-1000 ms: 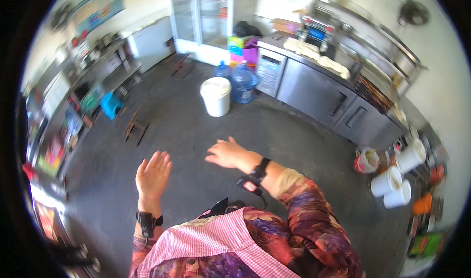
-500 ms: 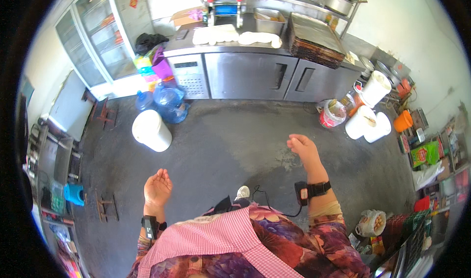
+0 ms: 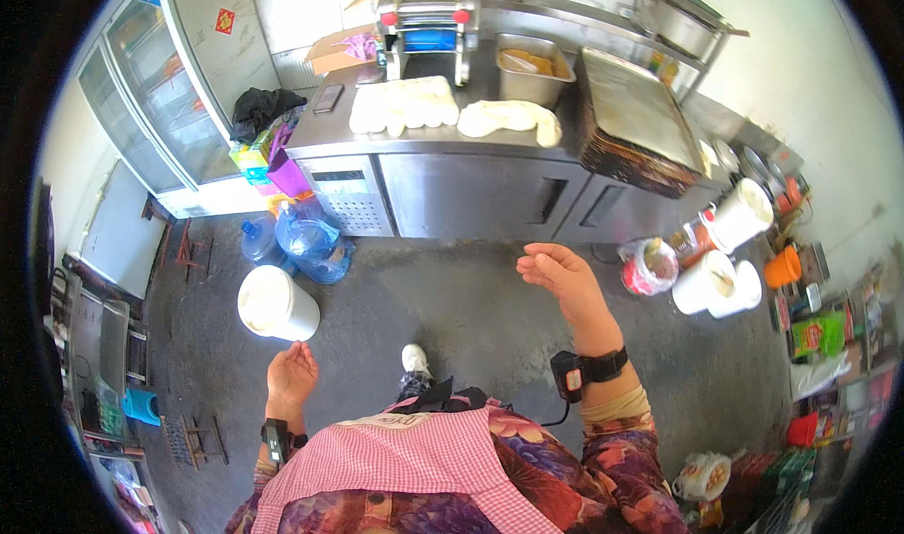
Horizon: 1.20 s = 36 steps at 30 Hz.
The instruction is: The person places a tray of unbaked pies into a commercial oven, retrieves a baked tray, and then prepares new pie dough by rolling small dough balls through a dough sheeter and arranging the flattened sheets on a tray.
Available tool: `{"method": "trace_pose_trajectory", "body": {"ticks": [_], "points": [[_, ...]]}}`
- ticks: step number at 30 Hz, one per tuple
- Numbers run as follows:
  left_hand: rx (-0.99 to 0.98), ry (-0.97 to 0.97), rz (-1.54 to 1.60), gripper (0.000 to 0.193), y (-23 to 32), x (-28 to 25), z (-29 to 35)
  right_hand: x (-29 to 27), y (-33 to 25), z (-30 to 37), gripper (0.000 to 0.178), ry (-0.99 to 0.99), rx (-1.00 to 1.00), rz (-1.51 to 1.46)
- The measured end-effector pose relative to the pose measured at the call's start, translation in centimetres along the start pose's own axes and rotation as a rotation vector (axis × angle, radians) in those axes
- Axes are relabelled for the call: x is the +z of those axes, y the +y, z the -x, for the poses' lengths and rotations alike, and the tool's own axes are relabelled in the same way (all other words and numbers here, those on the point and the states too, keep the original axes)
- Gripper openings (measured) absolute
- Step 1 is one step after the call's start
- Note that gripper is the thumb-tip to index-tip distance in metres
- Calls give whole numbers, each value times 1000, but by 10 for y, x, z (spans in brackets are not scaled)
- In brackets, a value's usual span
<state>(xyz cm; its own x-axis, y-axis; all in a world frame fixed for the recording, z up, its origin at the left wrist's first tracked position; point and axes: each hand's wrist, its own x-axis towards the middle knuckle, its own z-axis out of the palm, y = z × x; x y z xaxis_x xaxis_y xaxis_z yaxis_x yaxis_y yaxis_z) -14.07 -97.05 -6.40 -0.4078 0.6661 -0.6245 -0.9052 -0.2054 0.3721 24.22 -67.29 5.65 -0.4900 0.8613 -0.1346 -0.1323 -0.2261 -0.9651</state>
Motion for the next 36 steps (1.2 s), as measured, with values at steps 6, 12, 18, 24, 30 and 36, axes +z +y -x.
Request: {"method": "trace_pose_trajectory", "body": {"ticks": [6, 12, 18, 24, 30, 36], "points": [[32, -46, 3, 8, 67, 99, -160, 33, -28, -176, 26, 8, 12, -1], [-35, -130, -93, 10, 117, 235, -283, 53, -54, -350, 26, -20, 76, -64], [-42, -187, -61, 12, 116, 334, -387, 31, -53, -533, 31, -69, 117, -52], [-68, -177, -13, 12, 90, 414, -470, 2, -46, -729, 38, -142, 191, -9], [-18, -204, -121, 19, 89, 496, -550, 10, -30, -887, 58, -93, 262, 259], [57, -272, -430, 24, 120, 579, -649, 43, 8, -981, 80, -147, 323, 436]]}}
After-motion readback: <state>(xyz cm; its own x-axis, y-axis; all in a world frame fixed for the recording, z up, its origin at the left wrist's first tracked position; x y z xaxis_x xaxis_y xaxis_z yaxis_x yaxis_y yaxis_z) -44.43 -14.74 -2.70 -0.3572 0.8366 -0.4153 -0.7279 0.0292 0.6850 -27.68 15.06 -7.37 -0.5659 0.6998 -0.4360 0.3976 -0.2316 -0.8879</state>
